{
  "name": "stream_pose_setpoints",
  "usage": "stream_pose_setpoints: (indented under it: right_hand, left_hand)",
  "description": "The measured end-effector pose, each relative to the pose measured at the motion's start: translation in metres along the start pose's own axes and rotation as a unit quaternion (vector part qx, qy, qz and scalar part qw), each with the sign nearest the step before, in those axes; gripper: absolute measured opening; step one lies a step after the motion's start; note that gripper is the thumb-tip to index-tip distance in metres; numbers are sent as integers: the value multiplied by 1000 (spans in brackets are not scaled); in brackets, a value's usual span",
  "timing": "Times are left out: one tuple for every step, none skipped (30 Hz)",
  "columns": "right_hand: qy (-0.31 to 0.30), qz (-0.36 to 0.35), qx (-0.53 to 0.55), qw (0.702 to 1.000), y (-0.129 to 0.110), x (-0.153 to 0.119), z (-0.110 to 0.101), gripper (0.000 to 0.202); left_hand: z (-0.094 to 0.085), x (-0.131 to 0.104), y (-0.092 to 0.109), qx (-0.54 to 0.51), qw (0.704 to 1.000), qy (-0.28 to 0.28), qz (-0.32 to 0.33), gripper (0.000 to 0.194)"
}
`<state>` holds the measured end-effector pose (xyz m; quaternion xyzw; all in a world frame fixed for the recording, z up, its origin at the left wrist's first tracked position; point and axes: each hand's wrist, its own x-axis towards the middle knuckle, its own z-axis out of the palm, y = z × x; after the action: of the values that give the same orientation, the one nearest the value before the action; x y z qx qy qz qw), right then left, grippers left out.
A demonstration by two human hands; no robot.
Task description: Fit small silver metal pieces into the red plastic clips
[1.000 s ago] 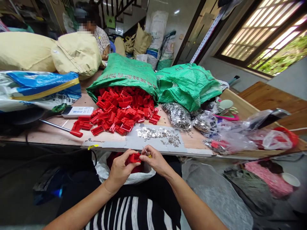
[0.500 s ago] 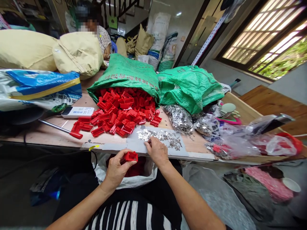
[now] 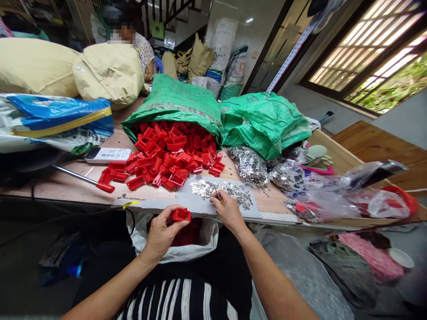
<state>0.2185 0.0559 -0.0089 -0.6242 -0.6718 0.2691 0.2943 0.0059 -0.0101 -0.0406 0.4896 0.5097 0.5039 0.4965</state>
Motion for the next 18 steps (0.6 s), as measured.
stream_pose_setpoints:
  right_hand:
    - [-11, -1, 35, 999, 0, -1, 0, 11]
    - [-26, -2, 73, 997, 0, -2, 0, 13]
    - [-43, -1, 114, 992, -2, -4, 0, 14]
    - [-63, 2, 155, 986, -4, -6, 1, 17]
    - [-85, 6, 193, 978, -7, -8, 2, 18]
    - [-109, 12, 224, 968, -11, -10, 3, 20]
    - [-133, 17, 247, 960, -15, -13, 4, 21]
    - [-155, 21, 262, 952, -19, -15, 5, 21]
    - [-174, 23, 271, 947, -23, -18, 7, 21]
    - [-189, 23, 276, 942, -27, -21, 8, 22]
    - [-202, 23, 280, 938, -30, -23, 10, 22]
    - [-211, 23, 283, 935, -33, -25, 11, 22]
    - [-217, 26, 289, 932, -35, -27, 13, 23]
    - [-223, 32, 297, 928, -36, -28, 14, 25]
    - [-230, 41, 307, 923, -37, -29, 15, 27]
    - [-237, 52, 317, 917, -37, -29, 16, 31]
    - [-246, 62, 327, 910, -38, -29, 16, 34]
    - [-254, 71, 335, 905, -38, -29, 17, 36]
  left_hand:
    - [0, 1, 1, 1, 1000, 0, 3, 35]
    - [1, 1, 1, 4, 1000, 0, 7, 35]
    - [1, 2, 2, 8, 1000, 0, 13, 36]
    - [1, 2, 3, 14, 1000, 1, 23, 37]
    - [1, 2, 4, 22, 999, 4, 34, 37]
    - [0, 2, 5, 33, 998, 9, 45, 38]
    - [0, 2, 6, 44, 997, 15, 55, 39]
    - [0, 2, 8, 55, 996, 20, 63, 39]
    - [-1, 2, 9, 64, 995, 24, 69, 40]
    - [-1, 1, 10, 71, 994, 26, 73, 40]
    - [-1, 1, 11, 76, 994, 26, 75, 41]
    - [-1, 0, 11, 78, 994, 24, 76, 41]
    - [-1, 0, 11, 77, 994, 21, 76, 42]
    - [-1, -1, 10, 72, 994, 16, 75, 43]
    - [-1, -1, 9, 63, 995, 12, 76, 45]
    - [0, -2, 8, 53, 996, 7, 77, 46]
    - [0, -2, 7, 43, 996, 1, 80, 44]
    - [1, -3, 7, 37, 996, -4, 85, 42]
